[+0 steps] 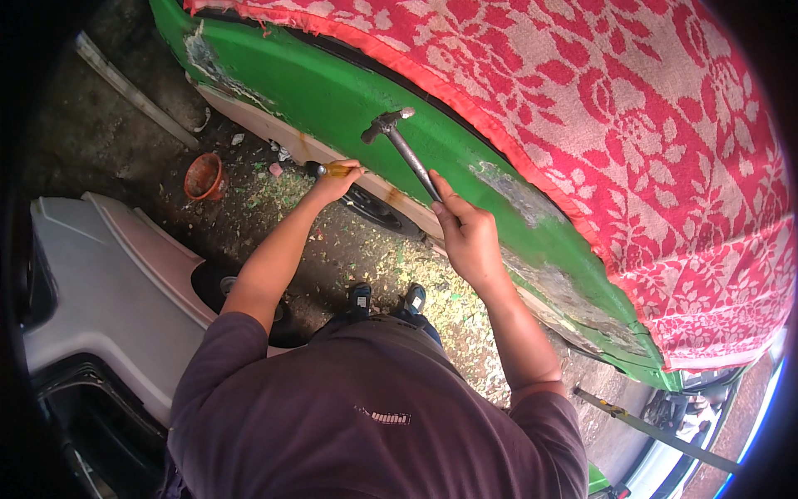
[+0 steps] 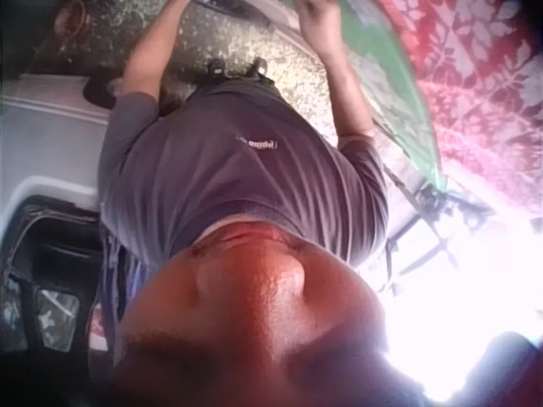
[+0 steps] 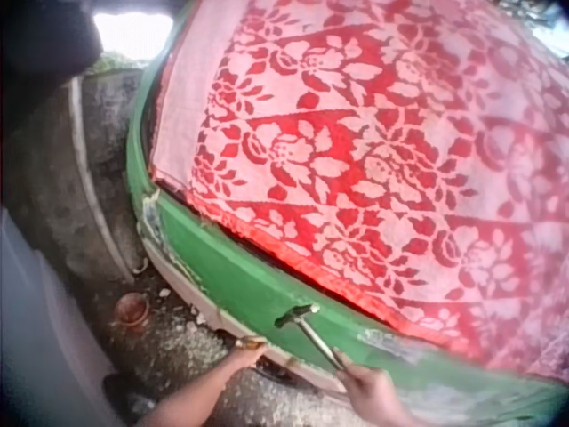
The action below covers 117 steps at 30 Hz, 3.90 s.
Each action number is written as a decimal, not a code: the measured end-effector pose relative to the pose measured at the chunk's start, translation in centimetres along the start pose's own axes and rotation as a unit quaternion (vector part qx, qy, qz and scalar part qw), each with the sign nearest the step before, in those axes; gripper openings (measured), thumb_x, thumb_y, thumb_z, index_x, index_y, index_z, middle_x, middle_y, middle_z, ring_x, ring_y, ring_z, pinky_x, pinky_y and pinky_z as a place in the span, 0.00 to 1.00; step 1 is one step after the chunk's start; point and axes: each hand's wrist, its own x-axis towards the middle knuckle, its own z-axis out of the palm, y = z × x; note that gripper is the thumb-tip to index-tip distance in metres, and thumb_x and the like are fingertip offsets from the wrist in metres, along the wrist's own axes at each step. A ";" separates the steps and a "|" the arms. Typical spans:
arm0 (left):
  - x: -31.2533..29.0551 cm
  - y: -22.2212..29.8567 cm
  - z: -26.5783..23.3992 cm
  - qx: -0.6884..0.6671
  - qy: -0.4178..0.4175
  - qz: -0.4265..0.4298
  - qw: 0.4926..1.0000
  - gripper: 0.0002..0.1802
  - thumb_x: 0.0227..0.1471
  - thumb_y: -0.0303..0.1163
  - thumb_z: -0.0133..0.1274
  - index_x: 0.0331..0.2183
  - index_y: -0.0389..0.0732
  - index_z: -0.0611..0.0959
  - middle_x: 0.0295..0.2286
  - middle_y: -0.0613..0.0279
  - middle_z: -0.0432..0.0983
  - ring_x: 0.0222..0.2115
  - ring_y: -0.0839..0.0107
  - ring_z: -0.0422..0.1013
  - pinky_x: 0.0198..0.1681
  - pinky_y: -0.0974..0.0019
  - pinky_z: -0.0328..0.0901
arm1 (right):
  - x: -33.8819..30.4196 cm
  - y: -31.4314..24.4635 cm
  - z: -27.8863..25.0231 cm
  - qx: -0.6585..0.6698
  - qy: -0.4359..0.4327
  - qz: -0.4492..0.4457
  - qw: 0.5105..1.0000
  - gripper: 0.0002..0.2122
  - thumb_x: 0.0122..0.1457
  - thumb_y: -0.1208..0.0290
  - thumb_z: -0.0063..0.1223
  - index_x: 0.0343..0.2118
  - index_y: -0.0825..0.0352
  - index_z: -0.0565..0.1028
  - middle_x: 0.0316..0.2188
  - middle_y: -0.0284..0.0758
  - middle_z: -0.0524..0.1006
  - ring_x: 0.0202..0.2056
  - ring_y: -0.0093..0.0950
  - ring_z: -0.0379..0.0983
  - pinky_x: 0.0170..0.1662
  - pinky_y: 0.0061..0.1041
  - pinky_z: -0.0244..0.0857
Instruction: The person uses a hammer and a dolly to repeatedly tap and flatten a damaged section of a green vehicle panel. The person holds the dolly against the panel and strikes it with the hammer to smooth the surface.
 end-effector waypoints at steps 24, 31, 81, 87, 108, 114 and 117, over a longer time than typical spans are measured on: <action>-3.4 -0.5 5.9 0.143 -0.038 0.182 0.972 0.05 0.52 0.32 0.54 0.28 0.42 0.77 0.28 0.56 0.77 0.30 0.52 0.75 0.34 0.52 0.68 | -4.1 2.9 0.5 0.043 0.034 0.112 0.992 0.20 0.64 0.76 0.50 0.60 0.62 0.70 0.21 0.21 0.62 0.23 0.13 0.56 0.26 0.16 0.53; -1.4 2.9 6.4 0.236 -0.088 0.105 0.962 0.04 0.52 0.30 0.52 0.32 0.43 0.79 0.30 0.55 0.80 0.34 0.54 0.77 0.38 0.54 0.69 | -6.6 4.4 0.6 0.014 0.027 0.146 0.989 0.20 0.63 0.73 0.53 0.59 0.59 0.72 0.29 0.37 0.78 0.30 0.16 0.64 0.39 0.20 0.65; -2.8 3.4 8.5 0.195 0.005 0.090 0.977 0.04 0.50 0.30 0.53 0.31 0.44 0.79 0.30 0.58 0.80 0.34 0.55 0.77 0.38 0.53 0.67 | -13.8 11.9 4.4 0.035 0.098 0.095 0.990 0.22 0.60 0.81 0.54 0.58 0.64 0.72 0.20 0.36 0.71 0.22 0.21 0.65 0.31 0.20 0.64; -3.8 3.0 7.9 0.129 0.023 0.123 0.984 0.04 0.51 0.32 0.54 0.30 0.42 0.78 0.28 0.58 0.78 0.32 0.54 0.76 0.35 0.54 0.67 | -12.9 11.5 3.4 0.042 0.100 0.103 0.989 0.21 0.61 0.78 0.55 0.59 0.61 0.72 0.18 0.34 0.68 0.22 0.19 0.62 0.30 0.19 0.61; -4.1 -1.5 8.2 0.010 0.125 0.198 0.972 0.08 0.55 0.29 0.56 0.27 0.37 0.75 0.22 0.55 0.70 0.22 0.57 0.69 0.28 0.62 0.65 | -11.2 8.4 3.2 0.022 0.065 0.118 0.991 0.20 0.61 0.77 0.55 0.58 0.63 0.73 0.31 0.38 0.79 0.28 0.17 0.69 0.37 0.19 0.66; -3.4 -1.8 8.1 -0.058 0.090 0.181 0.978 0.09 0.56 0.28 0.55 0.27 0.35 0.74 0.21 0.52 0.69 0.21 0.57 0.67 0.27 0.62 0.63 | -10.9 5.2 4.2 -0.099 0.032 -0.163 0.981 0.24 0.55 0.82 0.56 0.55 0.54 0.76 0.23 0.37 0.72 0.19 0.35 0.71 0.23 0.31 0.69; -3.7 -0.8 8.3 -0.012 0.104 0.178 0.978 0.10 0.57 0.29 0.54 0.27 0.35 0.73 0.20 0.51 0.68 0.21 0.56 0.67 0.27 0.61 0.63 | -9.8 7.3 5.3 -0.244 -0.057 -0.117 0.961 0.29 0.50 0.85 0.55 0.56 0.50 0.75 0.22 0.35 0.71 0.17 0.36 0.69 0.22 0.37 0.68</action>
